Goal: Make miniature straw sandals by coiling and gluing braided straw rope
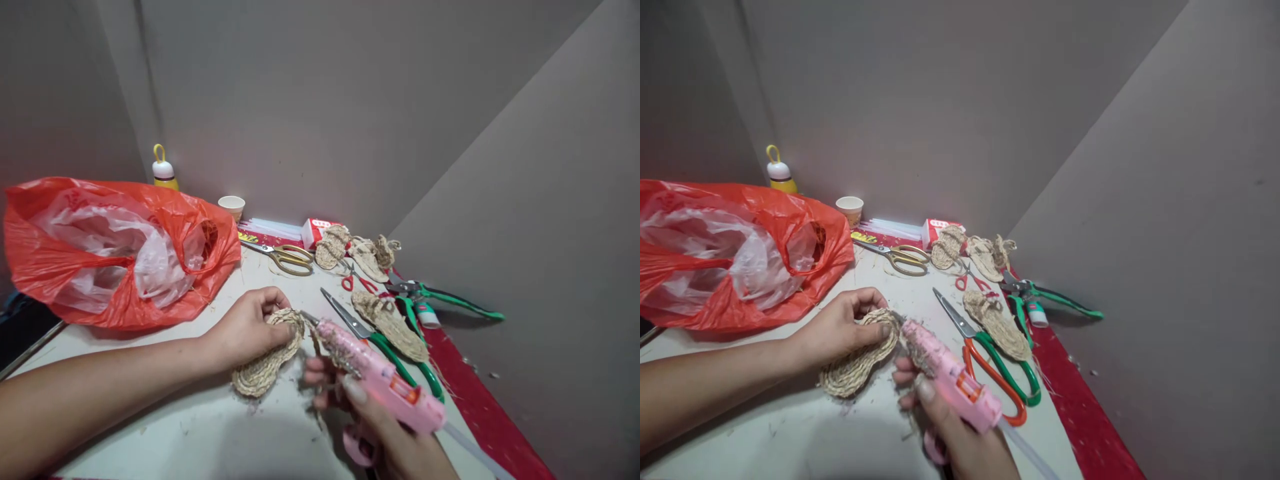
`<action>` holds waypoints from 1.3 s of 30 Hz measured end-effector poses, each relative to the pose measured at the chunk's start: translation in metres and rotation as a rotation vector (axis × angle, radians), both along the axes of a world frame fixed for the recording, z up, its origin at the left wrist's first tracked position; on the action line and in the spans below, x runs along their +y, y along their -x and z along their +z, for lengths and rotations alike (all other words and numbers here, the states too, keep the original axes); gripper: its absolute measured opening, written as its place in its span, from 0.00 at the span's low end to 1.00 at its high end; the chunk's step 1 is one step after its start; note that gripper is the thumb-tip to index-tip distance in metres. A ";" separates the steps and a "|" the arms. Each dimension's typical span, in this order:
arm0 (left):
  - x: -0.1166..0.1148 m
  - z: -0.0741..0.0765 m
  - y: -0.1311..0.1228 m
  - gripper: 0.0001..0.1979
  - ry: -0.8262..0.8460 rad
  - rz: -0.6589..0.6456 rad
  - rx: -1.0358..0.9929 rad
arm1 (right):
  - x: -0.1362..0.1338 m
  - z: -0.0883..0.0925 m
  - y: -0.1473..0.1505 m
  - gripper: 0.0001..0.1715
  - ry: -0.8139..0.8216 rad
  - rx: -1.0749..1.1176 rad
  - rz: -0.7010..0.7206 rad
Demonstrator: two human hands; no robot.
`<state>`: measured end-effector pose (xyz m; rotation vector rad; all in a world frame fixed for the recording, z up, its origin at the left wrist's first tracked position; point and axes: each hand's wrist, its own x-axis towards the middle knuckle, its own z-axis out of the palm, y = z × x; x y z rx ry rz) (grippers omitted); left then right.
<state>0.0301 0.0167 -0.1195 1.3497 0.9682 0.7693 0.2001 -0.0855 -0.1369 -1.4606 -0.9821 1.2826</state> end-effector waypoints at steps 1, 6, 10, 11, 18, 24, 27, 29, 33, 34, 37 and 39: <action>-0.001 0.001 -0.001 0.08 0.015 -0.004 -0.005 | 0.003 -0.001 -0.004 0.26 0.013 0.000 -0.008; -0.007 0.003 -0.008 0.09 0.154 -0.047 -0.033 | 0.008 -0.004 -0.020 0.26 -0.051 -0.213 -0.116; -0.008 0.000 -0.010 0.11 0.264 -0.083 -0.040 | 0.013 -0.007 -0.019 0.24 -0.238 -0.409 -0.177; -0.008 -0.001 -0.010 0.11 0.288 -0.094 -0.039 | 0.014 -0.008 -0.019 0.23 -0.263 -0.447 -0.167; -0.014 0.000 -0.011 0.09 0.262 -0.207 0.039 | 0.021 -0.001 -0.017 0.13 -0.248 -0.403 -0.124; -0.022 0.006 -0.014 0.05 0.051 -0.235 0.136 | 0.024 -0.011 -0.025 0.13 -0.160 0.005 0.034; -0.024 0.007 -0.016 0.05 -0.053 -0.273 0.204 | 0.028 -0.015 -0.030 0.14 -0.011 0.251 0.111; -0.025 0.007 -0.016 0.08 -0.097 -0.309 0.247 | 0.030 -0.014 -0.031 0.14 0.081 0.418 0.112; -0.026 0.004 -0.014 0.10 -0.167 -0.317 0.263 | 0.034 -0.005 -0.030 0.17 0.222 0.630 0.088; -0.026 0.003 -0.013 0.11 -0.186 -0.314 0.255 | 0.035 -0.003 -0.030 0.18 0.245 0.656 0.092; -0.026 0.000 -0.011 0.12 -0.241 -0.315 0.223 | 0.035 0.000 -0.030 0.20 0.276 0.700 0.105; -0.026 0.000 -0.011 0.12 -0.272 -0.314 0.207 | 0.035 -0.001 -0.030 0.20 0.289 0.709 0.110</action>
